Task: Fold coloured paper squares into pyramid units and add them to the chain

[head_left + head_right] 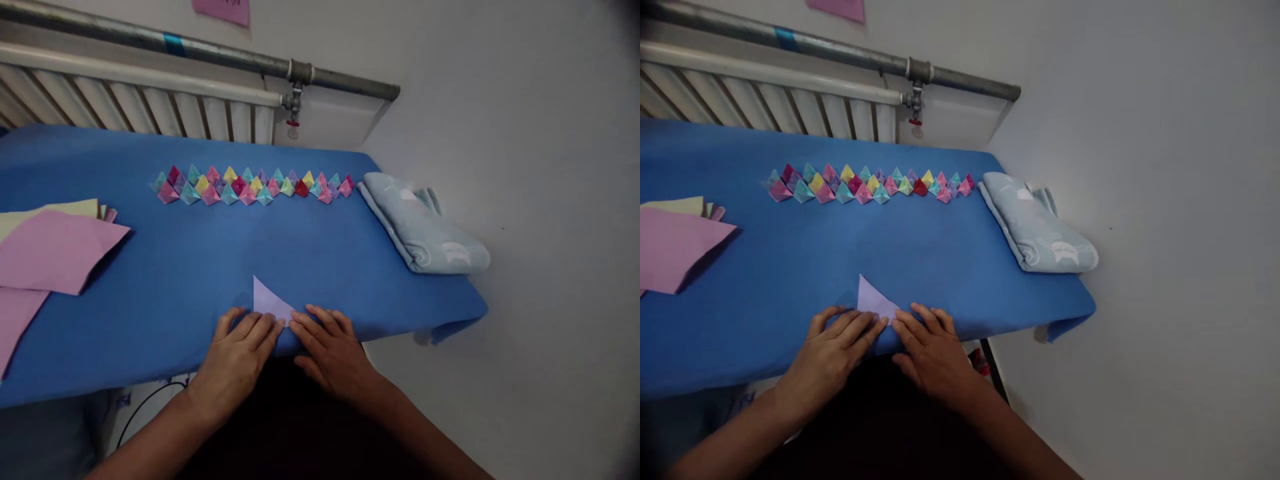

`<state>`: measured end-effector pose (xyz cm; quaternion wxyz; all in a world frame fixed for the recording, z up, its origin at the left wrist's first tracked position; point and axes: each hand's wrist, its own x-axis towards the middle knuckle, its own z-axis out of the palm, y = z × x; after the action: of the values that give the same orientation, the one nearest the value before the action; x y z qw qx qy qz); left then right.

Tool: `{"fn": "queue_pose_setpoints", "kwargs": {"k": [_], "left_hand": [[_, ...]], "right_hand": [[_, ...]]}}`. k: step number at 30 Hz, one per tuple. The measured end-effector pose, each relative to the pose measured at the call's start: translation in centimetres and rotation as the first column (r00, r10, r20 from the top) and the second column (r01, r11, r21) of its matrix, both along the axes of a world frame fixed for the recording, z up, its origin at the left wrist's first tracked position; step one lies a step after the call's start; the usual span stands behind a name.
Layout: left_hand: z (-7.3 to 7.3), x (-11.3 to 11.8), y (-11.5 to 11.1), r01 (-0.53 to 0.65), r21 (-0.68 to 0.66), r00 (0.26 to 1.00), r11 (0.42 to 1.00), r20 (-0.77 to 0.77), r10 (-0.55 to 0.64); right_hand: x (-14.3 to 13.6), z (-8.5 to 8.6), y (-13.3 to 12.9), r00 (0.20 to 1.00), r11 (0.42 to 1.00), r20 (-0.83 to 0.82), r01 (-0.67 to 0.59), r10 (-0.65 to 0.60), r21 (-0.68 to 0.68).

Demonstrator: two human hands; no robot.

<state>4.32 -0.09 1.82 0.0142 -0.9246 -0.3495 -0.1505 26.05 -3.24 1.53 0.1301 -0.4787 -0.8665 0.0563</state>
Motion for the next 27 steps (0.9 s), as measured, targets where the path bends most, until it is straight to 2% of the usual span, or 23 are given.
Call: {"fn": "queue_pose_setpoints", "kwargs": {"k": [4, 7, 13, 16, 18, 22, 27], "left_hand": [[-0.5, -1.2, -0.9, -0.059, 0.101, 0.998, 0.993, 0.020, 0.058], [-0.9, -1.9, -1.6, -0.103, 0.123, 0.995, 0.987, 0.015, 0.102], [-1.5, -1.5, -2.5, -0.161, 0.217, 0.986, 0.963, 0.006, 0.164], [-2.0, -1.2, -2.6, -0.180, 0.254, 0.983, 0.950, 0.032, 0.178], [-2.3, -1.1, -2.5, -0.200, 0.256, 0.980, 0.946, 0.047, 0.195], [-2.6, -1.0, -2.4, -0.226, 0.233, 0.974, 0.946, 0.073, 0.215], [-2.4, -1.2, -2.4, -0.222, 0.178, 0.975, 0.959, 0.048, 0.217]], "right_hand": [[-0.1, -0.2, -0.5, 0.999, 0.999, 0.009, 0.038, -0.038, 0.032], [-0.4, 0.0, -0.6, 0.998, 0.998, 0.011, 0.055, -0.056, 0.014], [-1.2, 0.2, -1.0, 0.992, 0.991, 0.019, 0.120, -0.122, 0.064], [-2.3, 0.9, -1.2, 0.984, 0.982, 0.044, 0.169, -0.173, 0.080], [-3.1, 1.4, -1.0, 0.990, 0.991, 0.070, 0.114, -0.119, 0.071], [-4.4, 1.6, -0.1, 0.993, 0.997, 0.094, -0.069, 0.066, 0.031], [-4.4, 0.9, 0.9, 0.995, 0.999, 0.095, -0.036, 0.037, -0.012]]}}
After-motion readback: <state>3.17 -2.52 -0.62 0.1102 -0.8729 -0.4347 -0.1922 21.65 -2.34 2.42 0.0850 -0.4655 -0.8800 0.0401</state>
